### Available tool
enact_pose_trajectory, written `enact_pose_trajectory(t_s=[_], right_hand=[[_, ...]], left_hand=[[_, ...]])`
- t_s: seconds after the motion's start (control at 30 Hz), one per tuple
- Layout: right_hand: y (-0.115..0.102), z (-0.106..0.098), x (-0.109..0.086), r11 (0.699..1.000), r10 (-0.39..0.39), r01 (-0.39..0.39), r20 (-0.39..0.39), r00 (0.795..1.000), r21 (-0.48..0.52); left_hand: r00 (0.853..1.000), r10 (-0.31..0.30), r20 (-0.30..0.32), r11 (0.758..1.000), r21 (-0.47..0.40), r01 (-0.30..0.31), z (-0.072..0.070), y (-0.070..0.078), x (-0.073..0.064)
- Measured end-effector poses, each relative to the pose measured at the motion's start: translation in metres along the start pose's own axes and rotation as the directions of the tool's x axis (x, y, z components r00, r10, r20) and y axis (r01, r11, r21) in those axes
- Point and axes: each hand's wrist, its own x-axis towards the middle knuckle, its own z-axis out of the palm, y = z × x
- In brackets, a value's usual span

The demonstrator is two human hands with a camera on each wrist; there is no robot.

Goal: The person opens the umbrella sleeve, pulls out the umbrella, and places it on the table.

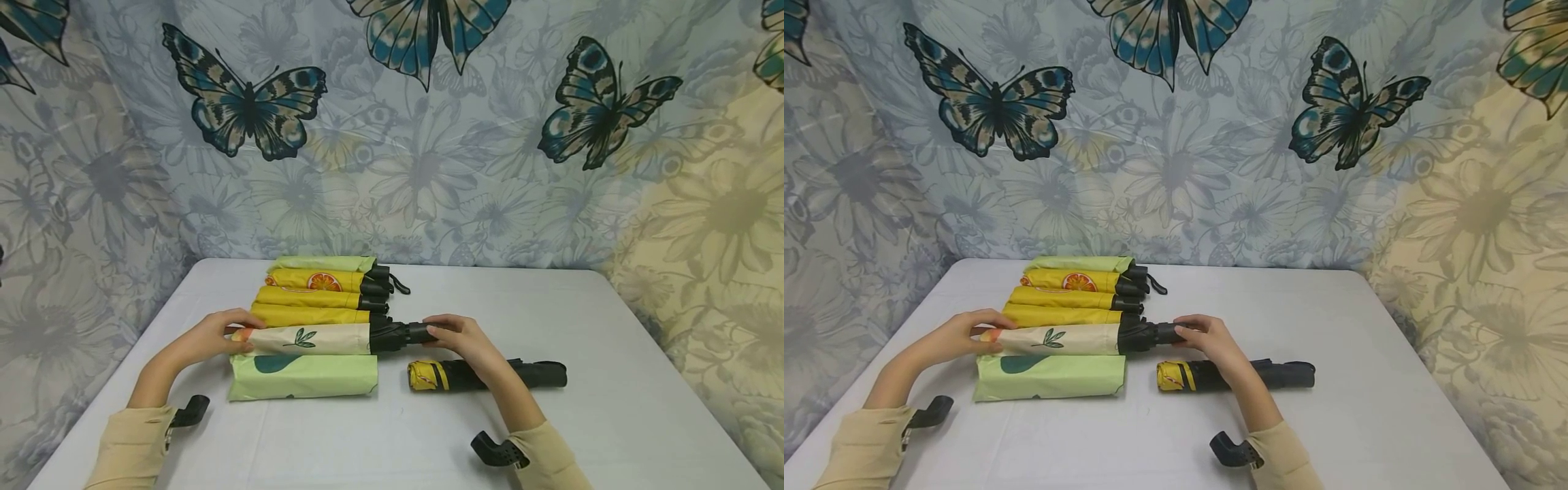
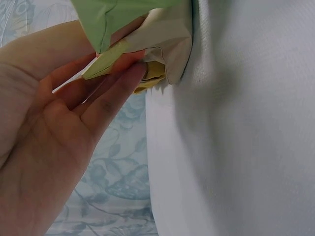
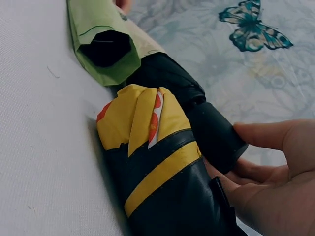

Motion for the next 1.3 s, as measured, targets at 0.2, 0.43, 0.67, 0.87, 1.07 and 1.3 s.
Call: enact_pose_trajectory(t_s=[0.2,0.43,0.67,0.87,1.07,1.3], right_hand=[[0.001,-0.005,-0.001,0.999,0.026,-0.024,-0.041,0.999,0.027],[-0.001,-0.013,-0.006,1.000,0.020,-0.020,-0.043,0.999,0.014],[-0.001,-0.016,-0.010,1.000,0.015,-0.014,-0.045,0.999,0.017],[0.001,-0.021,-0.012,0.999,-0.005,0.007,-0.046,0.999,0.039],[0.001,-0.022,-0.011,0.999,0.010,-0.008,-0.053,0.999,0.038],[0.001,-0.023,-0.010,1.000,0.005,-0.004,-0.046,0.999,0.028]], left_hand=[[1.000,-0.013,0.005,1.000,-0.003,0.013,0.001,-0.003,0.001],[1.000,-0.010,0.005,1.000,-0.011,0.010,-0.001,0.001,0.000],[1.000,-0.014,-0.014,1.000,0.001,0.014,0.001,-0.002,0.001],[1.000,-0.008,-0.010,1.000,-0.017,0.008,0.001,-0.002,0.002],[1.000,0.008,-0.009,1.000,-0.020,-0.008,0.000,-0.002,0.003],[1.000,0.010,-0.006,1.000,0.019,-0.010,0.000,-0.004,0.005]])
